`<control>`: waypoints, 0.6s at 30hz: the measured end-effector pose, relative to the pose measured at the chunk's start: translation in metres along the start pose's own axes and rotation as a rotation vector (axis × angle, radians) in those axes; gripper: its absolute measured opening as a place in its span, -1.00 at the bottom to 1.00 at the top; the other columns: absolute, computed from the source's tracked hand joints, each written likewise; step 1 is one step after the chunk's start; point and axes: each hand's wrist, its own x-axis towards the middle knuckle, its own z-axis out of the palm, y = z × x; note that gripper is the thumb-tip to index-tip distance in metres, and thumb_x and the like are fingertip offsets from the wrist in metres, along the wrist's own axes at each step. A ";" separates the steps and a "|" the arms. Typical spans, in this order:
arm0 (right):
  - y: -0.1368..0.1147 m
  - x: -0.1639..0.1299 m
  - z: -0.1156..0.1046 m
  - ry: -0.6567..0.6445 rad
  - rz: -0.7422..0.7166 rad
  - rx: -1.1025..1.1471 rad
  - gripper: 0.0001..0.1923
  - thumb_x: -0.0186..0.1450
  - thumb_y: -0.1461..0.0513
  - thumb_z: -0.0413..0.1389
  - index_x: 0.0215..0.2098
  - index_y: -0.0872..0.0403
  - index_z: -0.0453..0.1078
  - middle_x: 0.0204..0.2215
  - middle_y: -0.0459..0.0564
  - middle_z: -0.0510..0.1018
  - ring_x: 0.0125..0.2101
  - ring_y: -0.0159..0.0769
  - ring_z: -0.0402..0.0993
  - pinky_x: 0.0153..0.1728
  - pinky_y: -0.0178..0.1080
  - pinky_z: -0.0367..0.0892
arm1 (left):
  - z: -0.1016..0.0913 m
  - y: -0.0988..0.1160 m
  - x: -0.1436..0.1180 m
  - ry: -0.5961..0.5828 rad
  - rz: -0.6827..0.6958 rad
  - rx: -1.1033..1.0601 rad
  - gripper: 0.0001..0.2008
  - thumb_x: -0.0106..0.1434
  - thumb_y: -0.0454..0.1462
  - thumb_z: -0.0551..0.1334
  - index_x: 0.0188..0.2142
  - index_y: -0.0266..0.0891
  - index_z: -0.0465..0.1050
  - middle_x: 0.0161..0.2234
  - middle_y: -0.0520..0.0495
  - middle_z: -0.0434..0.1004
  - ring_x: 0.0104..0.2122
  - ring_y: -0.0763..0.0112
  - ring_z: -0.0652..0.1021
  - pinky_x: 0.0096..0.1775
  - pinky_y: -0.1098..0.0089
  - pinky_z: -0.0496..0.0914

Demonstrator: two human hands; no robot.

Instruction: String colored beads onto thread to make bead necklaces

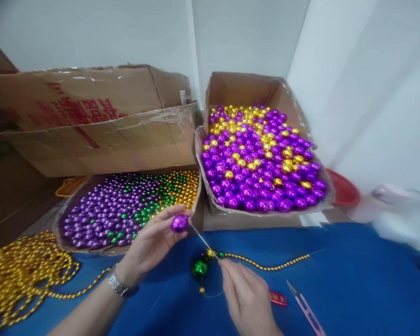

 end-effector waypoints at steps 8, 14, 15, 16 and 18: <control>0.002 -0.001 0.003 -0.065 -0.011 -0.059 -0.77 0.35 0.33 -0.04 -0.10 0.11 0.39 -0.32 0.05 0.59 -0.32 -0.24 0.56 -0.23 -0.25 0.47 | -0.006 0.002 -0.005 -0.038 0.032 0.049 -0.83 0.25 -0.38 0.15 -0.16 -0.31 0.43 -0.07 -0.24 0.46 -0.26 0.40 0.48 -0.29 0.43 0.43; 0.002 -0.002 -0.001 -0.075 -0.033 -0.080 -0.76 0.35 0.31 -0.05 -0.10 0.10 0.40 -0.34 0.05 0.59 -0.35 -0.24 0.56 -0.27 -0.25 0.48 | -0.012 0.006 -0.006 -0.020 0.041 0.095 -0.80 0.22 -0.38 0.19 -0.15 -0.36 0.48 -0.11 -0.22 0.45 -0.28 0.41 0.46 -0.34 0.47 0.41; 0.002 -0.002 -0.002 -0.075 -0.038 -0.089 -0.77 0.35 0.31 -0.05 -0.10 0.10 0.40 -0.33 0.05 0.59 -0.35 -0.23 0.56 -0.27 -0.25 0.48 | -0.012 0.007 -0.007 -0.015 0.037 0.097 -0.79 0.22 -0.37 0.19 -0.15 -0.36 0.49 -0.14 -0.20 0.46 -0.31 0.42 0.46 -0.35 0.47 0.41; 0.003 -0.002 -0.002 -0.081 -0.041 -0.099 -0.77 0.35 0.31 -0.05 -0.10 0.10 0.40 -0.32 0.06 0.59 -0.36 -0.23 0.56 -0.27 -0.24 0.48 | -0.013 0.007 -0.007 -0.013 0.032 0.099 -0.79 0.21 -0.37 0.20 -0.15 -0.36 0.49 -0.17 -0.18 0.47 -0.34 0.44 0.46 -0.36 0.47 0.41; 0.004 -0.003 -0.002 -0.096 -0.052 -0.118 -0.77 0.35 0.31 -0.05 -0.11 0.09 0.41 -0.32 0.06 0.59 -0.38 -0.24 0.56 -0.28 -0.25 0.47 | -0.014 0.008 -0.008 -0.022 0.020 0.110 -0.78 0.21 -0.36 0.21 -0.14 -0.35 0.49 -0.22 -0.16 0.47 -0.38 0.47 0.45 -0.37 0.47 0.41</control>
